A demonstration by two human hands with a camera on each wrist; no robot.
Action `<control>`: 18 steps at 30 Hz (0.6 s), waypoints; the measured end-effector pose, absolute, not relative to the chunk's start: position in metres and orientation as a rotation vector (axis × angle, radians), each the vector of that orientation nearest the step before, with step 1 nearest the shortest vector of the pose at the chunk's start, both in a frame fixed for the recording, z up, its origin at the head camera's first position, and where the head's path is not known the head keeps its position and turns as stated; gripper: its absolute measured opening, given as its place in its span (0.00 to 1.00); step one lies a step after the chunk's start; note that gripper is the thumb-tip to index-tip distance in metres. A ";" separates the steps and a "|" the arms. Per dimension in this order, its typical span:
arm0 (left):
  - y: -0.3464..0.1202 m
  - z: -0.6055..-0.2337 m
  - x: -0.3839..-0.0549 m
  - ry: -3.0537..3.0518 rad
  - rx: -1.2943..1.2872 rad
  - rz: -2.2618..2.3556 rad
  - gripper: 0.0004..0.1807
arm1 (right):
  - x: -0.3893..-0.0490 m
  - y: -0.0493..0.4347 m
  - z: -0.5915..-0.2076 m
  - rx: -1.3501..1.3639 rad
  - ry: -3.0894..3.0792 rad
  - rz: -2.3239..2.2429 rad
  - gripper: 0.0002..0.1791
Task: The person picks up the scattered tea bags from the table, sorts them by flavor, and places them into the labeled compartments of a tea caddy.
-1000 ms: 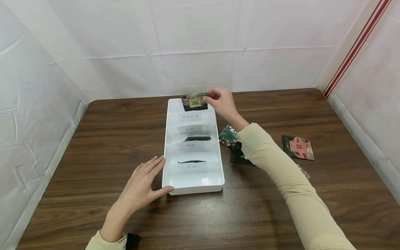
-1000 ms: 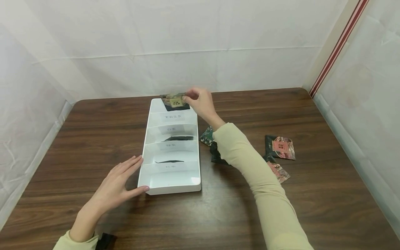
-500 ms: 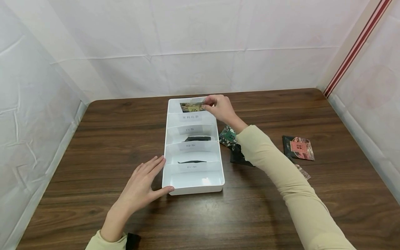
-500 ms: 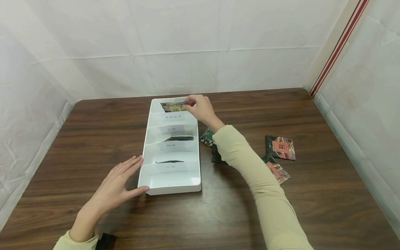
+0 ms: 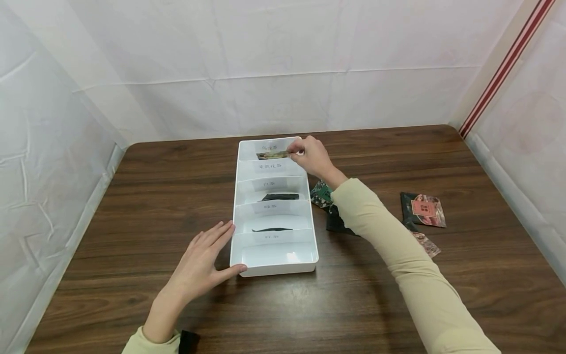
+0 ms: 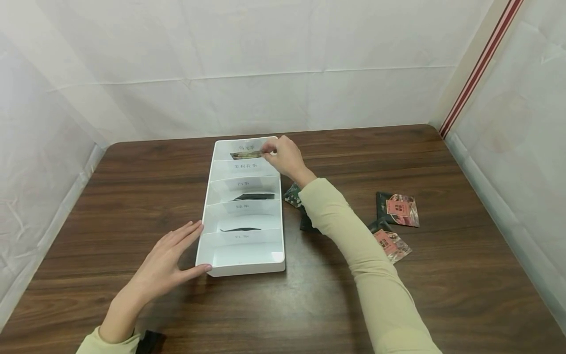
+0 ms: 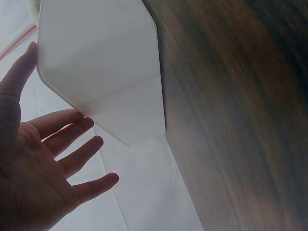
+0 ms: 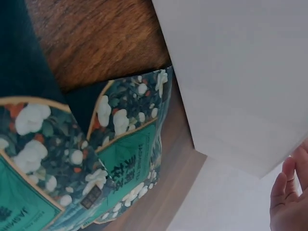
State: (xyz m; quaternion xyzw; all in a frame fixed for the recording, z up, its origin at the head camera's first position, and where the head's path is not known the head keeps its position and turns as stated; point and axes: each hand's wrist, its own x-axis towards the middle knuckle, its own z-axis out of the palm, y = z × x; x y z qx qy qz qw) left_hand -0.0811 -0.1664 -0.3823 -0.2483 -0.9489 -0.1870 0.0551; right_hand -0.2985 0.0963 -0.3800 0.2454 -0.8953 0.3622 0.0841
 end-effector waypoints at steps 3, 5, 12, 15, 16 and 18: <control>-0.167 -0.383 -0.081 -2.869 -0.759 -0.567 0.44 | -0.299 0.096 -0.383 0.742 -2.672 1.070 0.05; -0.167 -0.383 -0.081 -2.872 -0.759 -0.570 0.44 | -0.299 0.096 -0.385 0.751 -2.685 1.055 0.05; -0.167 -0.383 -0.080 -2.865 -0.761 -0.570 0.44 | -0.298 0.096 -0.387 0.795 -2.706 1.051 0.06; -0.166 -0.383 -0.080 -2.857 -0.762 -0.571 0.44 | -0.297 0.096 -0.386 0.801 -2.688 1.061 0.06; -0.166 -0.383 -0.080 -2.858 -0.762 -0.571 0.44 | -0.297 0.096 -0.386 0.799 -2.685 1.060 0.07; -0.166 -0.382 -0.080 -2.860 -0.762 -0.571 0.44 | -0.296 0.096 -0.386 0.794 -2.678 1.062 0.07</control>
